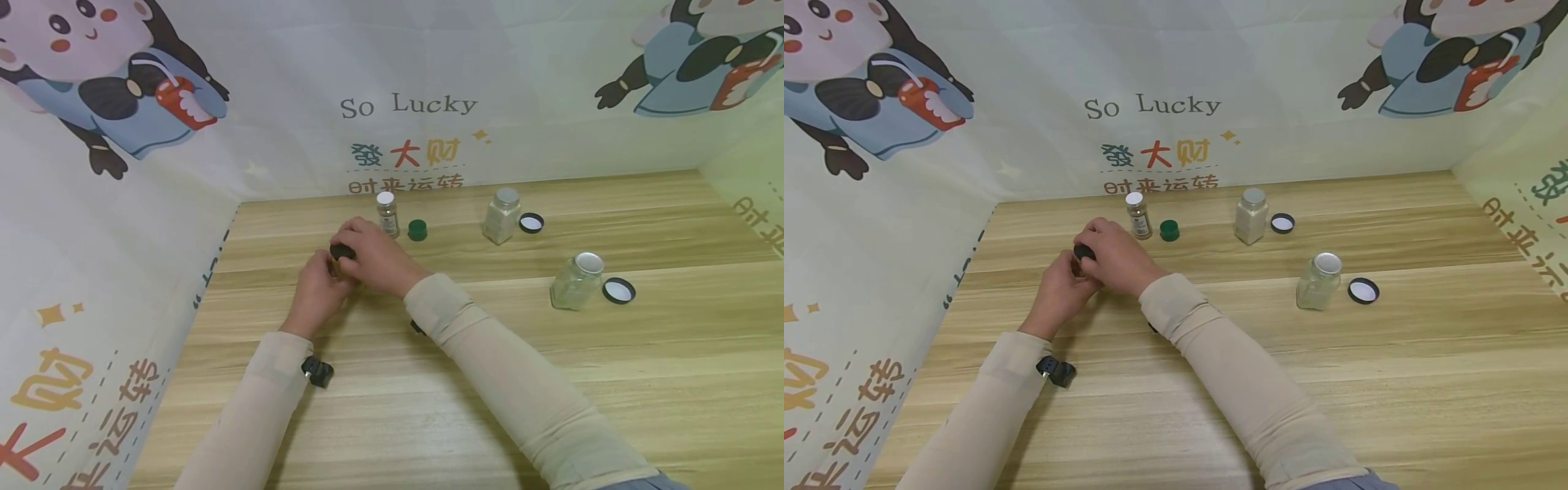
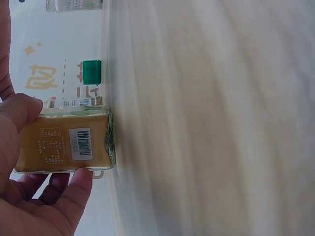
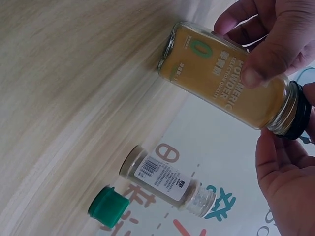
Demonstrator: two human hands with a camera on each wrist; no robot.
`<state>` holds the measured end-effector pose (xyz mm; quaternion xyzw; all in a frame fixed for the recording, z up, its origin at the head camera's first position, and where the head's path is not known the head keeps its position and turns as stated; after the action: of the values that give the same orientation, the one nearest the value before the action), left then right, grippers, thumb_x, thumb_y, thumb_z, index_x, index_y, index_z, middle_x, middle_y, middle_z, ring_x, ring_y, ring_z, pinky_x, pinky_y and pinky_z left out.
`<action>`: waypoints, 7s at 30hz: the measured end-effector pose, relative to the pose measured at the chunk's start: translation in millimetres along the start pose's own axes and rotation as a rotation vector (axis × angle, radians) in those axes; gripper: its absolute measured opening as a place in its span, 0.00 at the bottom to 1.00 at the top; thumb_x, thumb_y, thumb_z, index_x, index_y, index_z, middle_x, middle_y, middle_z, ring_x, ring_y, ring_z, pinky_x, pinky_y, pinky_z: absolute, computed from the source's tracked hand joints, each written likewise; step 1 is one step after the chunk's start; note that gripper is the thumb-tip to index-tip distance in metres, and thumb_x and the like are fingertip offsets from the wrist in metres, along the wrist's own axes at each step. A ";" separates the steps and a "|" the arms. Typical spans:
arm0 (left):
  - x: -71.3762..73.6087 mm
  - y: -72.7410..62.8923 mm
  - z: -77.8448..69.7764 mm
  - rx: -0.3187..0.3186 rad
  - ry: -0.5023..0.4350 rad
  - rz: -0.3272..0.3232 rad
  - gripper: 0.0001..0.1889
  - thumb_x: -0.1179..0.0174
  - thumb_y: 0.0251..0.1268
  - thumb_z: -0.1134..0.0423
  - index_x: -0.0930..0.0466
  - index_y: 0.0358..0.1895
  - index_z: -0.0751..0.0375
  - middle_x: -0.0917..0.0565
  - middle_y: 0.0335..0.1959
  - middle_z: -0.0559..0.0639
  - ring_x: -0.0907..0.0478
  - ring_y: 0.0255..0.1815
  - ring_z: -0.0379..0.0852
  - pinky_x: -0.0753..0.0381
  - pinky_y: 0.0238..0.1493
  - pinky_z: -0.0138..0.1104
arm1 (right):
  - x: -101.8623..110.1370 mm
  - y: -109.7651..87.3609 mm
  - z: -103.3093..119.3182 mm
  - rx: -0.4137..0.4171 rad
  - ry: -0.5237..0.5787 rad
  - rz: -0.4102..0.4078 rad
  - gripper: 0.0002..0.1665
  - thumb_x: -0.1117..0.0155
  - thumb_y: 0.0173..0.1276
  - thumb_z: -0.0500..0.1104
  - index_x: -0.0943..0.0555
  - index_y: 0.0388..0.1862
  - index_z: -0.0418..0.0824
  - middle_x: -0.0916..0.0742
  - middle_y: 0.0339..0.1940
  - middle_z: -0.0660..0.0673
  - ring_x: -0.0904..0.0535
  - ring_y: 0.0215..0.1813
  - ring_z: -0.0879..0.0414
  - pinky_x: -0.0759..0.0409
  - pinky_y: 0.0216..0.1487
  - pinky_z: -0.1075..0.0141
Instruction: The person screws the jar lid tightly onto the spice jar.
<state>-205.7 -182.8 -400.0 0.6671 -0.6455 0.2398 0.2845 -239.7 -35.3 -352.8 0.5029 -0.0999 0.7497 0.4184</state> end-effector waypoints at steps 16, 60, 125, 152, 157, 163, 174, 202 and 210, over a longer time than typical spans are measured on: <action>0.4 -1.7 -1.7 0.007 0.011 0.007 0.19 0.35 0.64 0.57 0.31 0.44 0.67 0.29 0.34 0.55 0.31 0.29 0.50 0.31 0.26 0.38 | 3.6 -1.4 0.7 -0.011 0.007 0.047 0.17 0.40 0.71 0.38 0.21 0.58 0.40 0.22 0.63 0.45 0.24 0.59 0.55 0.27 0.60 0.68; 0.2 -1.3 -0.2 0.009 -0.006 0.009 0.19 0.35 0.63 0.58 0.32 0.43 0.68 0.29 0.32 0.55 0.31 0.28 0.49 0.31 0.26 0.38 | 0.3 -3.0 -4.0 -0.089 0.042 -0.030 0.18 0.33 0.70 0.47 0.25 0.52 0.40 0.23 0.52 0.44 0.24 0.55 0.54 0.25 0.60 0.64; -0.5 -1.4 -1.5 0.000 0.016 0.014 0.18 0.34 0.64 0.57 0.32 0.39 0.65 0.28 0.32 0.55 0.31 0.29 0.49 0.31 0.26 0.37 | -5.0 -2.7 -4.5 -0.079 0.048 -0.106 0.19 0.30 0.67 0.47 0.31 0.30 0.39 0.27 0.41 0.44 0.29 0.45 0.53 0.27 0.47 0.65; 0.3 -1.3 -0.4 0.007 0.015 0.023 0.18 0.35 0.65 0.57 0.32 0.41 0.66 0.28 0.34 0.55 0.30 0.32 0.50 0.29 0.29 0.38 | 1.1 -1.7 -1.9 -0.018 -0.003 -0.016 0.14 0.37 0.73 0.45 0.21 0.53 0.40 0.21 0.54 0.44 0.25 0.56 0.54 0.28 0.62 0.63; 0.3 -1.8 -1.5 -0.001 0.019 0.026 0.18 0.35 0.65 0.57 0.31 0.42 0.67 0.28 0.34 0.56 0.30 0.32 0.50 0.30 0.29 0.38 | 1.7 -3.1 -0.9 -0.070 -0.005 -0.019 0.17 0.35 0.72 0.48 0.23 0.54 0.41 0.23 0.51 0.44 0.26 0.52 0.54 0.26 0.57 0.63; -0.5 -1.3 -1.9 -0.004 0.025 0.022 0.17 0.35 0.65 0.58 0.32 0.41 0.67 0.28 0.34 0.56 0.30 0.32 0.51 0.30 0.29 0.38 | -0.4 -3.5 -2.2 -0.107 -0.028 -0.030 0.19 0.34 0.70 0.48 0.25 0.55 0.41 0.24 0.50 0.44 0.27 0.50 0.54 0.25 0.54 0.64; -0.4 -0.1 -0.9 0.003 0.022 0.026 0.16 0.35 0.64 0.60 0.31 0.42 0.66 0.27 0.36 0.57 0.29 0.35 0.52 0.28 0.34 0.40 | 0.2 -4.2 -4.6 -0.045 -0.030 -0.067 0.20 0.34 0.68 0.47 0.24 0.54 0.40 0.25 0.53 0.43 0.28 0.53 0.52 0.26 0.55 0.64; 0.1 -0.9 -1.8 0.000 0.030 0.030 0.17 0.35 0.63 0.60 0.31 0.42 0.66 0.27 0.35 0.56 0.30 0.33 0.51 0.29 0.32 0.39 | 0.2 -3.6 -7.4 -0.004 -0.030 -0.043 0.18 0.37 0.71 0.45 0.20 0.56 0.39 0.22 0.53 0.43 0.26 0.52 0.54 0.26 0.56 0.64; 1.2 -0.9 -2.5 0.012 0.022 0.041 0.17 0.36 0.63 0.60 0.30 0.44 0.67 0.24 0.38 0.59 0.27 0.36 0.53 0.25 0.36 0.41 | 1.0 -3.4 -4.6 0.075 -0.052 -0.060 0.21 0.39 0.71 0.43 0.22 0.60 0.38 0.24 0.64 0.41 0.28 0.64 0.50 0.31 0.66 0.64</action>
<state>-204.6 -181.9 -397.4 0.6528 -0.6543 0.2568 0.2826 -240.5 -30.0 -355.0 0.5403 -0.0675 0.7268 0.4186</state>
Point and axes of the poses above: each hand's wrist, its own y-axis towards the middle knuckle, its own x-axis out of the back of the hand, z = x × y, the point moved 1 cm from there along y, towards the middle knuckle
